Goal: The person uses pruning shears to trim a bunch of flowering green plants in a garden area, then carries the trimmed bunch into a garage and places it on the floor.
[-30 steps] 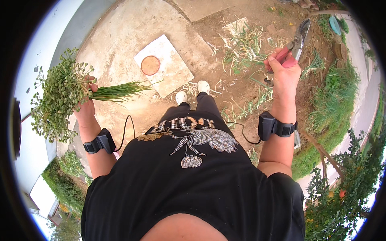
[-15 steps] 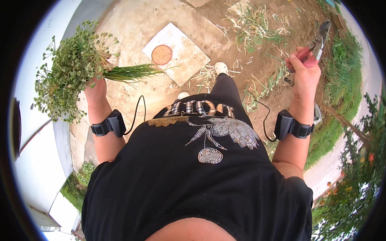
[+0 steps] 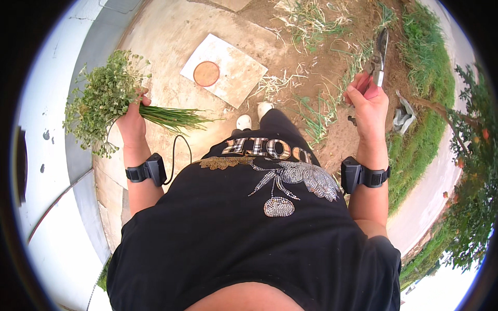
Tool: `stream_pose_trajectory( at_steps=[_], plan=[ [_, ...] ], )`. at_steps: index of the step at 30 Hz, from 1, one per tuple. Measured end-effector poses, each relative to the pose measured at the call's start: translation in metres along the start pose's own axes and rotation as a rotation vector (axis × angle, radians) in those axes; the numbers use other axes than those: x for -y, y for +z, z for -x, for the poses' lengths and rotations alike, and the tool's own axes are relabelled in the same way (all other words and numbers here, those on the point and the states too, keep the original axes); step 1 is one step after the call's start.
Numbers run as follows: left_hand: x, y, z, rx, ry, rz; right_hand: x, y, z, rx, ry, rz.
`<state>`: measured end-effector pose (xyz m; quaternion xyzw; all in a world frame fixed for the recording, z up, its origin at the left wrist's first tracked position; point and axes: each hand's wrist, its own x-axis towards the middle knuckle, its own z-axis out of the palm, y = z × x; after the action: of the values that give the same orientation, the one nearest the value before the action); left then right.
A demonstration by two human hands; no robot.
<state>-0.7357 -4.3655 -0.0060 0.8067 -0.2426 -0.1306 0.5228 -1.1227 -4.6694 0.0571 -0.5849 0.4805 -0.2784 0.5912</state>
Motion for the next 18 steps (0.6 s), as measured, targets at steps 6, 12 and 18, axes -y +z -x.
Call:
stream_pose_trajectory(
  at_steps=[6,12,18],
  plan=[
    [-0.007,0.026,-0.002,0.109,0.329,-0.199,0.001,-0.016,0.011,-0.053,0.056,-0.028],
    [-0.039,0.049,0.0,0.172,0.475,-0.281,-0.007,-0.049,0.031,-0.101,0.04,-0.072],
    [-0.096,0.067,0.005,0.067,0.507,-0.334,-0.007,-0.109,0.04,-0.158,-0.06,-0.184]
  ],
)
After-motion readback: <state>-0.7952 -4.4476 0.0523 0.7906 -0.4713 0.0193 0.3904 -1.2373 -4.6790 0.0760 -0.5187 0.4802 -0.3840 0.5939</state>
